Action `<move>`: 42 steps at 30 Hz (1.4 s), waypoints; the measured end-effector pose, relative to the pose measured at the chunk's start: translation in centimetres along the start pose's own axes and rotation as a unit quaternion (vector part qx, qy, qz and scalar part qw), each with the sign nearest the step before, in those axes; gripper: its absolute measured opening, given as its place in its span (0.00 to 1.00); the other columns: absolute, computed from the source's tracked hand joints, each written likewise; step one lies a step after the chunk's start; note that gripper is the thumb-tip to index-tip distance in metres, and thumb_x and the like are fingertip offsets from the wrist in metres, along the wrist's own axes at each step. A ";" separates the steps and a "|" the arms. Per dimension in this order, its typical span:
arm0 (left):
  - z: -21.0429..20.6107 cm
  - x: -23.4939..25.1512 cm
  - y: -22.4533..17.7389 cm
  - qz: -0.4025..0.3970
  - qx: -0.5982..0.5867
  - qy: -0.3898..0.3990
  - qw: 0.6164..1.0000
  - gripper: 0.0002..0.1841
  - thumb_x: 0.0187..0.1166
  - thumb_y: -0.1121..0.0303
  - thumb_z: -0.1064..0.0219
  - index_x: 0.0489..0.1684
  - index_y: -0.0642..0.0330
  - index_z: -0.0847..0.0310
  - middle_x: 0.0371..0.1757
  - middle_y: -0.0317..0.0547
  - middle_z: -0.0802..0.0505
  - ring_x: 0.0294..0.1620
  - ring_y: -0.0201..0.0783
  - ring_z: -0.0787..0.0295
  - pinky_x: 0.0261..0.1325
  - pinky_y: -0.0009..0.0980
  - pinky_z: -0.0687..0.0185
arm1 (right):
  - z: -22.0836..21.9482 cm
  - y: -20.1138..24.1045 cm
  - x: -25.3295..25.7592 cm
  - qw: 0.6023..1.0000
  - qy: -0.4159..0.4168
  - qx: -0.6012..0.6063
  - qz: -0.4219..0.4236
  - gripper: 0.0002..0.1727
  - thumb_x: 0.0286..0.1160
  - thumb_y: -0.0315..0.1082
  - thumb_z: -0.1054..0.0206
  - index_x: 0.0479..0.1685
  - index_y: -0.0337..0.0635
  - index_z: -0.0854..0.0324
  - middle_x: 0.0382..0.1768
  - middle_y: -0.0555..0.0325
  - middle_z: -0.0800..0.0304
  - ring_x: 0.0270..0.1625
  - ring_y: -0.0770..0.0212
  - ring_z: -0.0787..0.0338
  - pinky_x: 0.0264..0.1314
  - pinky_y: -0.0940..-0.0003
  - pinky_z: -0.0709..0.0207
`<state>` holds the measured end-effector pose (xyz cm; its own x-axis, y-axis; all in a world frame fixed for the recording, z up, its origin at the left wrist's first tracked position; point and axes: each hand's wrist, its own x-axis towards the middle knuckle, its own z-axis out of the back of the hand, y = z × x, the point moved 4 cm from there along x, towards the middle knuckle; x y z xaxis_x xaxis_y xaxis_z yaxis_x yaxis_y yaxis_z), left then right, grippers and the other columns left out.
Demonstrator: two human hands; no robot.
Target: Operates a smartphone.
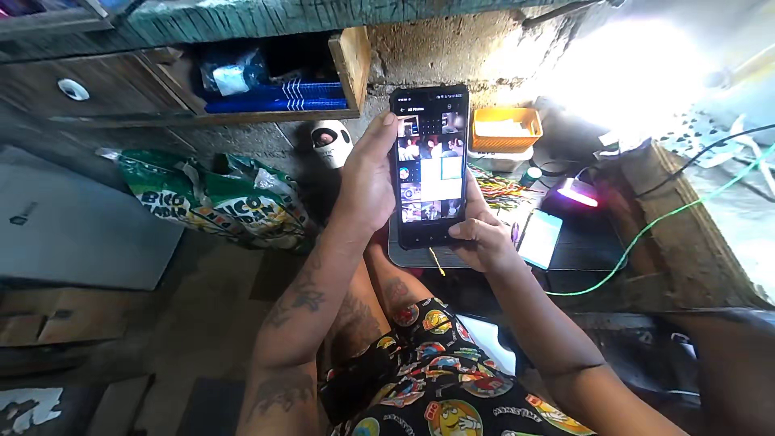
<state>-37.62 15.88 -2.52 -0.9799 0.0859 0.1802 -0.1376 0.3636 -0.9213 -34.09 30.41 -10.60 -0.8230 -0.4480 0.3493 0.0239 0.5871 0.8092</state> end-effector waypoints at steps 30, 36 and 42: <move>-5.5 3.7 -1.0 0.058 0.010 0.144 0.988 0.20 0.95 0.60 0.61 0.76 0.52 0.31 0.51 0.39 0.10 0.50 0.32 0.10 0.54 0.30 0.12 | 1.3 2.8 0.7 0.954 0.059 0.289 -0.053 0.48 0.67 0.78 0.41 0.75 0.49 0.22 0.66 0.34 0.15 0.64 0.34 0.11 0.58 0.37 0.12; -5.5 4.8 -1.0 0.049 0.108 0.222 0.968 0.24 0.94 0.53 0.60 0.86 0.44 0.39 0.64 0.39 0.11 0.54 0.33 0.11 0.51 0.30 0.14 | 2.8 5.5 0.7 0.980 0.017 0.199 -0.017 0.49 0.61 0.78 0.35 0.77 0.52 0.25 0.68 0.38 0.16 0.64 0.37 0.10 0.56 0.39 0.11; -0.9 3.9 1.8 0.071 0.223 0.169 0.957 0.24 0.95 0.56 0.57 0.84 0.50 0.34 0.70 0.39 0.13 0.63 0.35 0.13 0.64 0.36 0.18 | 4.4 10.6 1.2 0.988 -0.113 0.069 0.080 0.41 0.71 0.76 0.43 0.74 0.55 0.25 0.64 0.48 0.13 0.62 0.46 0.10 0.60 0.42 0.13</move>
<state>-41.52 17.71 -3.13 -0.9005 0.4287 0.0733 -0.1278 -0.0998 -0.9868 -37.37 39.04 -3.69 -0.9212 -0.1893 0.3398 0.0989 0.7308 0.6754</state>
